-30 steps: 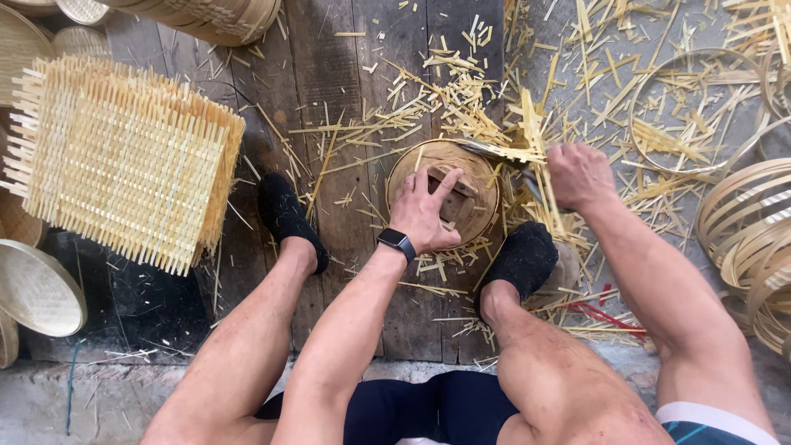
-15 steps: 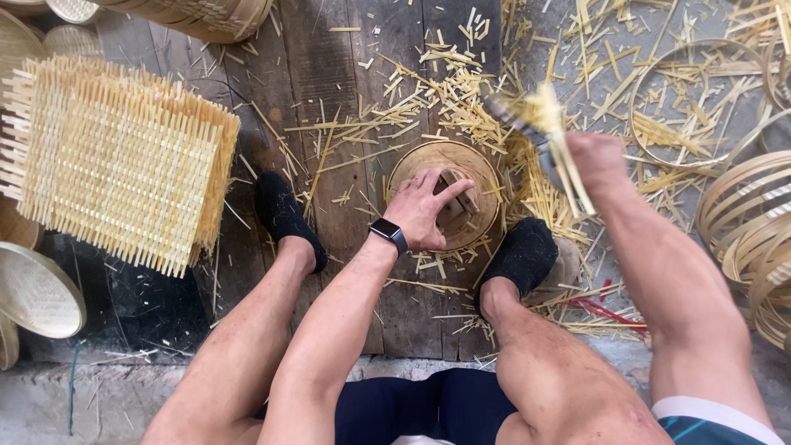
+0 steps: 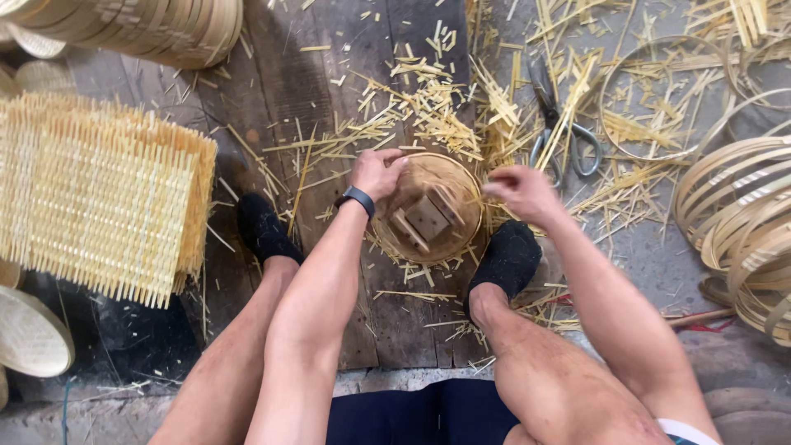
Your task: The person sits on the floor and repeatedly trims the edges of woven bamboo mats using shears. They place each trimmed mat onto a wooden mold, then stack the finished pieces with others nearby.
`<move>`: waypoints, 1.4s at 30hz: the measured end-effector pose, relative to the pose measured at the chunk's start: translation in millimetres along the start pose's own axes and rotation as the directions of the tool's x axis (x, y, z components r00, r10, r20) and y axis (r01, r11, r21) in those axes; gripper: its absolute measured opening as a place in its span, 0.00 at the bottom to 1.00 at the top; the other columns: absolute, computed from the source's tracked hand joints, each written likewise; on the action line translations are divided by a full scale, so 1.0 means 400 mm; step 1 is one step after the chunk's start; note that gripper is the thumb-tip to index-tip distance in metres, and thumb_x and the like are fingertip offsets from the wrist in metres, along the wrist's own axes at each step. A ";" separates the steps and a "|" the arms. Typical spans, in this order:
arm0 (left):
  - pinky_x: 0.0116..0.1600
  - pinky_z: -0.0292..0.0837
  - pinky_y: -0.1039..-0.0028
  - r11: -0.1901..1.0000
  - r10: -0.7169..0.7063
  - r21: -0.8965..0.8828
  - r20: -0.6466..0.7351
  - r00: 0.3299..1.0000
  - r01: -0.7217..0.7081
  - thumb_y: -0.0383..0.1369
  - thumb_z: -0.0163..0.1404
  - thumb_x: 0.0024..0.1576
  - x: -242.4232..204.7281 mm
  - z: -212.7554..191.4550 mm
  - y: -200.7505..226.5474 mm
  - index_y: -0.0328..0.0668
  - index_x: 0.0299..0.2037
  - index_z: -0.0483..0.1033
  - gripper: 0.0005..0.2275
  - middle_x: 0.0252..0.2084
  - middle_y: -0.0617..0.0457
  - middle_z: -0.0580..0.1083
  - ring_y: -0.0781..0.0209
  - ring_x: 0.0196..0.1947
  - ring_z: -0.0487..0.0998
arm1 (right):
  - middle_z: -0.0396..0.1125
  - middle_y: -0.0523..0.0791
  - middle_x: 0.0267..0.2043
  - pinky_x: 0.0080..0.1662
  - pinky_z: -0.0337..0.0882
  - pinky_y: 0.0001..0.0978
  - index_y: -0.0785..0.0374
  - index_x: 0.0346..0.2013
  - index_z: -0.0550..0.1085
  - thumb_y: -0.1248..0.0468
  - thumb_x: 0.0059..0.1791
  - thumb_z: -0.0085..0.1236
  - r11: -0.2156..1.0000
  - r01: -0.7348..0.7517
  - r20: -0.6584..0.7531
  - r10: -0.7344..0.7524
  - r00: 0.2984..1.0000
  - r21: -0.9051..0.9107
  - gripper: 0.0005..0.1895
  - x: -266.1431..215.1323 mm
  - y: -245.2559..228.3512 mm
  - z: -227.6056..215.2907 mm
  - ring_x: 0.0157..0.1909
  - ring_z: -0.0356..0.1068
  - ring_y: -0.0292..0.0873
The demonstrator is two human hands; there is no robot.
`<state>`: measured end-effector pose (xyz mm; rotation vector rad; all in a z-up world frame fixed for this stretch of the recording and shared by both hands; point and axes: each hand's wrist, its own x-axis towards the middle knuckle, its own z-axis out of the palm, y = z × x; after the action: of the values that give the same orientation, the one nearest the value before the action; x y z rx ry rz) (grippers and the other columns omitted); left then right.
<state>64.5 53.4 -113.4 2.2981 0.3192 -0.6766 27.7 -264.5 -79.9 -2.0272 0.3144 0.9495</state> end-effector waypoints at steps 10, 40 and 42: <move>0.47 0.76 0.70 0.998 -0.011 0.058 -0.025 1.000 0.012 0.39 0.62 0.49 0.049 0.064 0.054 0.51 0.35 0.87 0.07 0.37 0.48 0.82 0.55 0.37 0.82 | 0.76 0.48 0.31 0.32 0.72 0.34 0.67 0.38 0.81 0.62 0.45 0.71 0.966 -0.090 -0.053 0.106 0.993 0.243 0.13 0.070 0.050 0.064 0.28 0.71 0.38; 0.37 0.78 0.69 0.140 -0.261 -0.895 0.380 0.888 0.424 0.32 0.59 0.58 -0.323 0.117 -0.199 0.30 0.43 0.78 0.11 0.33 0.52 0.80 0.63 0.30 0.78 | 0.76 0.46 0.40 0.38 0.80 0.28 0.69 0.47 0.76 0.67 0.50 0.58 0.580 -0.095 0.089 0.039 0.995 0.809 0.12 -0.121 0.040 0.130 0.39 0.75 0.39; 0.35 0.77 0.71 0.210 -0.337 -0.851 0.398 0.853 0.481 0.31 0.57 0.57 -0.350 0.158 -0.173 0.35 0.42 0.77 0.08 0.32 0.53 0.80 0.62 0.30 0.81 | 0.74 0.46 0.39 0.37 0.81 0.31 0.70 0.45 0.74 0.68 0.50 0.58 0.660 -0.107 0.073 0.079 0.994 0.744 0.10 -0.110 0.041 0.155 0.39 0.75 0.41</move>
<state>-104.2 54.4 -113.8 0.9680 1.0106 -0.6228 -42.3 -230.8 -79.3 -1.2265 0.6765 0.7353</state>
